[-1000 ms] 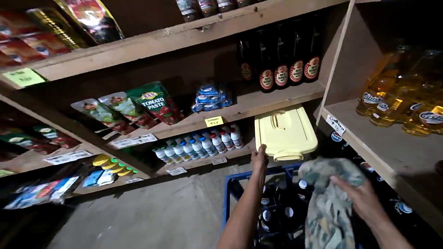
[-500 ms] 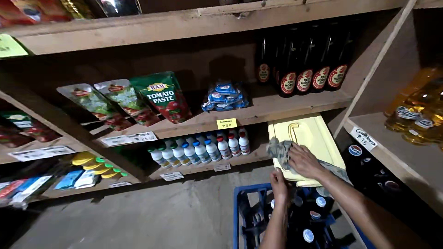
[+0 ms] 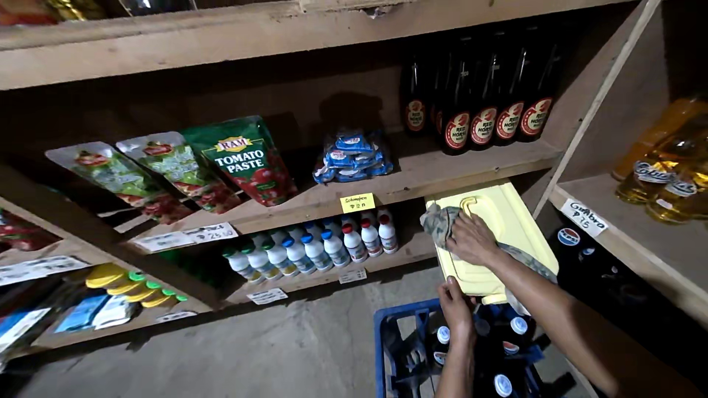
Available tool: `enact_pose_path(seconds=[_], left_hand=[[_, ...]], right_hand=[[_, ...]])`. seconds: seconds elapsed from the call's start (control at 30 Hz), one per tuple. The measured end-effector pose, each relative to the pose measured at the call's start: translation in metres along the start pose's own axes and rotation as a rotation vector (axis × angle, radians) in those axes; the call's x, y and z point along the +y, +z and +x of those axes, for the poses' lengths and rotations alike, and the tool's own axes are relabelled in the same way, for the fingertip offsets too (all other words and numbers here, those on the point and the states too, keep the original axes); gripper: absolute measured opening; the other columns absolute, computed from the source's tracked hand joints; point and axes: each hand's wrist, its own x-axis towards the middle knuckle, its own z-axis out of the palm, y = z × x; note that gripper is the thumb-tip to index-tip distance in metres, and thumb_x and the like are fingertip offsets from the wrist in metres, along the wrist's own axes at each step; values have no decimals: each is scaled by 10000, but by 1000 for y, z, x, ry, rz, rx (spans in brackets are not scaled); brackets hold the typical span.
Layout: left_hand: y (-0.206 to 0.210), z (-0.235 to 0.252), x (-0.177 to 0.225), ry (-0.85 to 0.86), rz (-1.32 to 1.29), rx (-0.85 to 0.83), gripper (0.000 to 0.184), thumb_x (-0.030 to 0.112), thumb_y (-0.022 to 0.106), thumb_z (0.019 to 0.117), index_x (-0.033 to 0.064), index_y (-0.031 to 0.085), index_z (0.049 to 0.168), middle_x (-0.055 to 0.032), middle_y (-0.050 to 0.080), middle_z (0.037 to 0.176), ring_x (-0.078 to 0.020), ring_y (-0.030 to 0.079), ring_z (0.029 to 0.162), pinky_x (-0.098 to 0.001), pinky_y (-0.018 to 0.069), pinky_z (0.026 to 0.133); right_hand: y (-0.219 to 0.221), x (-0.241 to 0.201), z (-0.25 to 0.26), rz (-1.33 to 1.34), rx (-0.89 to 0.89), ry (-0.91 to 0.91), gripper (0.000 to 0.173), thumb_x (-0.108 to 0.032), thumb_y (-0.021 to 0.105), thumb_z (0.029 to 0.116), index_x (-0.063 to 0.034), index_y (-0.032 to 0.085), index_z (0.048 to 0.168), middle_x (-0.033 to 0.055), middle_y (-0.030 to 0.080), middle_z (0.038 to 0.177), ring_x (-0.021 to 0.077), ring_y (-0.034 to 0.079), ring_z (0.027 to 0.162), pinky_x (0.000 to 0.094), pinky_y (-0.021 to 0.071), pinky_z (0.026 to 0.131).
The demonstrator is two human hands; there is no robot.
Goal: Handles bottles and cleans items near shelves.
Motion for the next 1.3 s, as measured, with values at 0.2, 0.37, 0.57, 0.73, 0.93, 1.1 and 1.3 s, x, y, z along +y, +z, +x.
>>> enact_pose_path(seconds=[0.2,0.37,0.57,0.73,0.93,1.1,1.3], left_hand=[[-1,2,-4,29,-6,1,300,243,395,1121,-32,458,1221,-108,587,880,-123,624,646,-272,566,605],[0,-1,2,7,1,-9,293,236,410,1118,-35,455,1219,-125,588,913,-142,644,689,-286,583,626],[0,-2,1,6,4,-2,343,249,389,1124,-43,443,1295,-149,580,988,-161,649,750,-315,590,661],[-2,0,3,-11,-15,-9,331,249,402,1121,-35,433,1289,-144,575,989,-153,637,746,-304,577,654],[-3,0,4,-15,-30,-10,334,250,408,1121,-32,419,1300,-149,575,970,-159,638,733,-305,579,653],[-2,2,3,-5,-17,-12,301,256,405,1121,-21,441,1233,-141,579,939,-157,639,718,-303,576,637],[-8,8,-4,53,129,-31,309,270,391,1120,-19,482,1182,-88,552,860,-118,569,656,-277,515,598]], right_hand=[[-32,31,61,107,106,237,549,-395,363,1095,18,586,1380,220,515,1492,379,384,1458,590,186,1209],[-38,126,23,63,142,415,543,-285,569,1019,40,513,1449,251,354,1610,423,151,1560,692,95,1204],[-47,137,4,0,164,267,426,-281,439,1098,20,638,1325,221,534,1484,415,255,1530,642,146,1219],[-17,118,-104,-21,63,213,490,-338,459,1090,82,658,1248,288,544,1424,471,416,1413,636,255,1178],[-25,93,-141,323,219,298,717,-460,651,981,-30,451,1519,284,384,1573,459,392,1448,599,350,1164],[29,51,-98,232,248,189,523,-318,583,1021,-70,541,1479,276,351,1602,443,278,1518,561,242,1234],[13,67,-72,93,258,63,440,-156,665,956,-48,630,1381,281,485,1495,497,399,1419,659,295,1159]])
